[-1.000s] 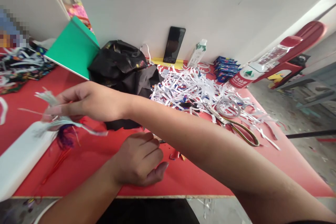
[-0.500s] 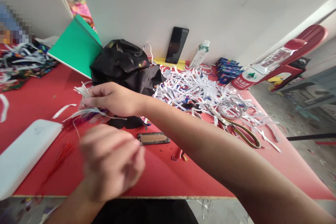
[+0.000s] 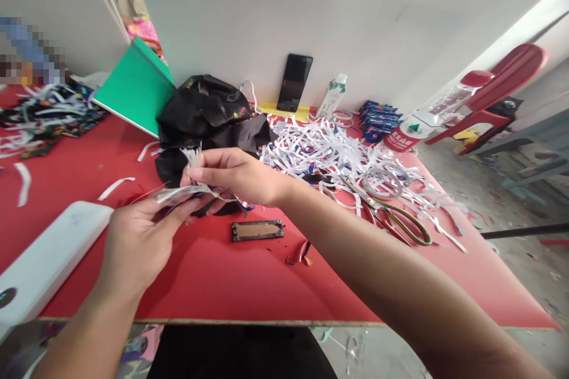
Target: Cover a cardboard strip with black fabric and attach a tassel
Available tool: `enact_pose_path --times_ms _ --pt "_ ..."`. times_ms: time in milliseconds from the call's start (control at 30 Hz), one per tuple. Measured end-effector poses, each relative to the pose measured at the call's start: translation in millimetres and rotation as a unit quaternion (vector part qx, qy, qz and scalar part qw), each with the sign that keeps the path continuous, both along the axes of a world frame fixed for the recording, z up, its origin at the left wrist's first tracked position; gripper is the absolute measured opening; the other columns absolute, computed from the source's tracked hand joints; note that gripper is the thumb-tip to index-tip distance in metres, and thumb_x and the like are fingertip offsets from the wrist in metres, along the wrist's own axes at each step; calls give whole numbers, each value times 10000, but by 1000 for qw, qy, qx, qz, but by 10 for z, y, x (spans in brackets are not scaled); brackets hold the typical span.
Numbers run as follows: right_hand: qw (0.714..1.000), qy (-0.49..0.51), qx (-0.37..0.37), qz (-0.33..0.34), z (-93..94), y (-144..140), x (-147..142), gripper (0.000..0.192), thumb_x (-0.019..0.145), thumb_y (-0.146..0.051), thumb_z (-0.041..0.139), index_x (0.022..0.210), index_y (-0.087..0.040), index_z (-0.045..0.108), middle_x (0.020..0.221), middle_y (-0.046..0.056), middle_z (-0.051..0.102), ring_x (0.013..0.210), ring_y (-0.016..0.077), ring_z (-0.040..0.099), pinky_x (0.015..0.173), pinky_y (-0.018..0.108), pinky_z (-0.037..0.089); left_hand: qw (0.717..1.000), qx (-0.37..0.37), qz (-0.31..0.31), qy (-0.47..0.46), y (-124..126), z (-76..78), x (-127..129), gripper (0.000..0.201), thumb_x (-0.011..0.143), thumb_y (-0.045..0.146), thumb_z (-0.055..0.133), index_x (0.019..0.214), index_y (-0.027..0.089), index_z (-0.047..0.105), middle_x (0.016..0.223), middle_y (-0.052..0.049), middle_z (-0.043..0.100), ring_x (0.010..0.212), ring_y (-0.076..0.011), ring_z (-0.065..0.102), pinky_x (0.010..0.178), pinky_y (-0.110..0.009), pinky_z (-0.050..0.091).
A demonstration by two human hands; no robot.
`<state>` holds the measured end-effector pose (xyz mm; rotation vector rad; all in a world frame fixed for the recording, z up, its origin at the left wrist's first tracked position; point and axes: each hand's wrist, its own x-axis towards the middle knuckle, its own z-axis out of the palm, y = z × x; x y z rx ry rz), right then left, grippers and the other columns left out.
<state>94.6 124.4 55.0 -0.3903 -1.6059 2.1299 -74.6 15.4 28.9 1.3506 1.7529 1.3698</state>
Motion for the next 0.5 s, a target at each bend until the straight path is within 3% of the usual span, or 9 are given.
enact_pose_path --times_ms 67,133,200,267,400,500 --pt "998 10 51 -18 18 -60 90 223 962 -385 791 849 -203 727 765 -24 695 688 102 654 622 196 538 999 1 24 22 -34 53 -3 211 823 485 871 902 289 868 910 40 857 962 -307 809 996 -484 631" --pt "995 33 85 -35 36 -128 192 218 970 -391 779 846 -214 750 852 -1 724 842 123 693 785 227 576 997 25 51 54 -62 75 -44 175 817 457 876 888 298 868 917 54 854 979 -287 796 1003 -432 605" --pt "994 51 80 -62 33 -194 282 227 985 -427 750 863 -235 758 971 24 769 1009 152 722 933 269 581 992 34 64 98 -86 71 -91 180 802 456 881 856 286 862 867 51 841 895 -258 776 921 -381 601" --pt "992 60 34 -101 -1 -246 334 241 989 -472 726 889 -254 745 1050 35 803 1052 166 741 967 296 588 989 25 57 131 -113 55 -106 202 803 481 869 824 281 851 770 53 805 752 -225 733 787 -345 594" --pt "971 86 -110 -192 -99 -282 361 174 972 -417 722 927 -252 692 976 31 829 861 171 782 784 290 631 986 41 33 156 -167 33 -90 195 854 502 811 851 310 848 762 57 791 721 -213 715 748 -334 586" --pt "932 100 -165 -308 -118 -252 462 111 1007 -297 645 925 -231 678 819 0 795 582 114 679 563 221 560 965 45 86 245 -176 25 -213 171 850 476 797 853 311 838 731 51 777 660 -206 678 680 -322 524"
